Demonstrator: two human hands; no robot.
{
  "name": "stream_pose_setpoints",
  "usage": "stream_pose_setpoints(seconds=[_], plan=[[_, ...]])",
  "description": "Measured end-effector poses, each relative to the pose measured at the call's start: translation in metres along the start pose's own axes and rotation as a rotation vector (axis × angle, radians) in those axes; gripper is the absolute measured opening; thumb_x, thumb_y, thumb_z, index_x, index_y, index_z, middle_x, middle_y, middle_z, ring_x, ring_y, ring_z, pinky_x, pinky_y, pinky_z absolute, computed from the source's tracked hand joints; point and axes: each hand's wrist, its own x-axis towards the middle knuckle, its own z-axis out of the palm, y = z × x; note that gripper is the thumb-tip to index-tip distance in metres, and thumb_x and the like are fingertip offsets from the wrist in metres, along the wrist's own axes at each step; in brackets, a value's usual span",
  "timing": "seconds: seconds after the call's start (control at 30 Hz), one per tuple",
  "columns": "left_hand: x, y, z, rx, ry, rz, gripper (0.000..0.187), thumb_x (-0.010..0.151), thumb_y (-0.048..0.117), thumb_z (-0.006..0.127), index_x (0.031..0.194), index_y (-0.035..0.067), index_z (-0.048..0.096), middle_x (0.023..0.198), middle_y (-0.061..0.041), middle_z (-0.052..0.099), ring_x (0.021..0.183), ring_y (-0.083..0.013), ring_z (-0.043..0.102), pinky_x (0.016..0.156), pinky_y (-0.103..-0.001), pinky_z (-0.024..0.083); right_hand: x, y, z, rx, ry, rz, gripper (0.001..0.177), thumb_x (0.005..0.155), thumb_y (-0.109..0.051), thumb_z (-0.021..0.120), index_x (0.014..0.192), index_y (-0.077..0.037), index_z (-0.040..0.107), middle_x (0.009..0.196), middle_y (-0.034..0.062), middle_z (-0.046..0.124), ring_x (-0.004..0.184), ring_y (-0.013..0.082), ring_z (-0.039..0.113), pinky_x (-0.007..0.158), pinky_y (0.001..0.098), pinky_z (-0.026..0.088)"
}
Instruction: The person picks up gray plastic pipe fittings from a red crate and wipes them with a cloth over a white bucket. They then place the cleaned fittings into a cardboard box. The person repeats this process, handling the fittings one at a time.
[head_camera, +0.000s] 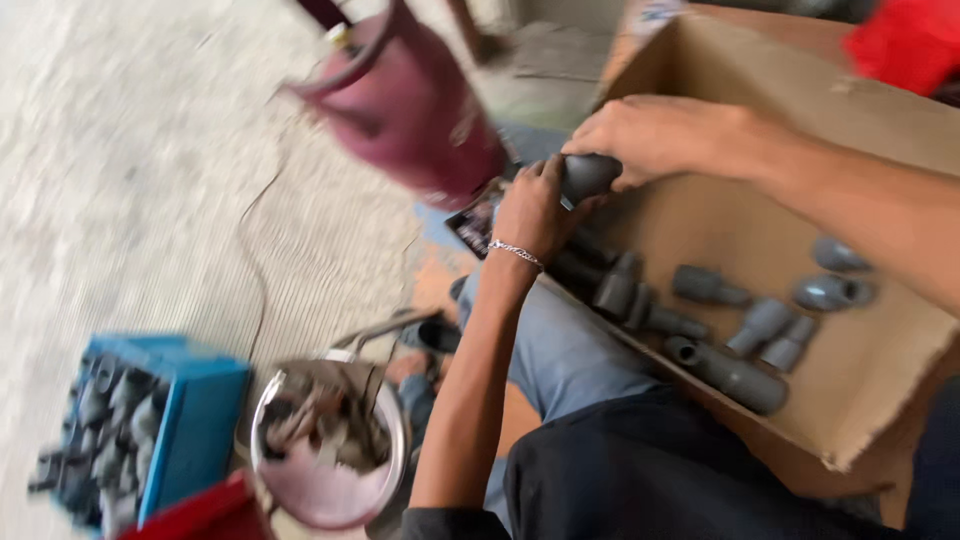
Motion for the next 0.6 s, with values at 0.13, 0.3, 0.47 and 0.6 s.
stream_pose_setpoints(seconds=[0.13,0.3,0.47,0.6], plan=[[-0.06,-0.017,-0.068,0.052,0.148,-0.089,0.054,0.081,0.046,0.073,0.105,0.003,0.052,0.093,-0.021,0.066,0.086,-0.0463,0.06,0.07,-0.05,0.048,0.06,-0.065,-0.022,0.021,-0.039,-0.221,0.066,0.058,-0.006,0.082,0.12,-0.021,0.065,0.116,0.0001,0.071,0.1,0.0263,0.07,0.084,0.0402,0.051],[-0.156,-0.045,-0.115,0.105,0.264,-0.37,0.05,0.086,0.05,0.065,0.104,0.004,0.056,0.098,-0.017,0.067,0.091,-0.0415,0.06,0.075,-0.048,0.046,0.144,-0.154,-0.004,-0.028,-0.119,-0.467,0.056,0.059,-0.03,0.091,0.109,-0.017,0.067,0.107,0.0027,0.071,0.093,0.0293,0.069,0.076,0.0436,0.051],[-0.271,-0.075,-0.123,0.165,0.309,-0.698,0.064,0.086,0.055,0.062,0.123,0.004,0.052,0.108,-0.018,0.066,0.1,-0.039,0.062,0.08,-0.049,0.049,0.212,-0.259,0.061,-0.108,-0.19,-0.716,0.048,0.055,-0.013,0.08,0.101,-0.016,0.067,0.102,0.006,0.072,0.093,0.0361,0.069,0.077,0.0501,0.055],[-0.359,-0.067,-0.135,0.124,0.323,-0.968,0.073,0.081,0.055,0.068,0.13,0.004,0.049,0.116,-0.017,0.064,0.113,-0.0373,0.063,0.093,-0.05,0.052,0.215,-0.364,0.084,-0.125,-0.268,-0.852,0.047,0.053,-0.017,0.085,0.096,-0.013,0.067,0.095,0.0074,0.072,0.092,0.0376,0.071,0.076,0.0511,0.059]])
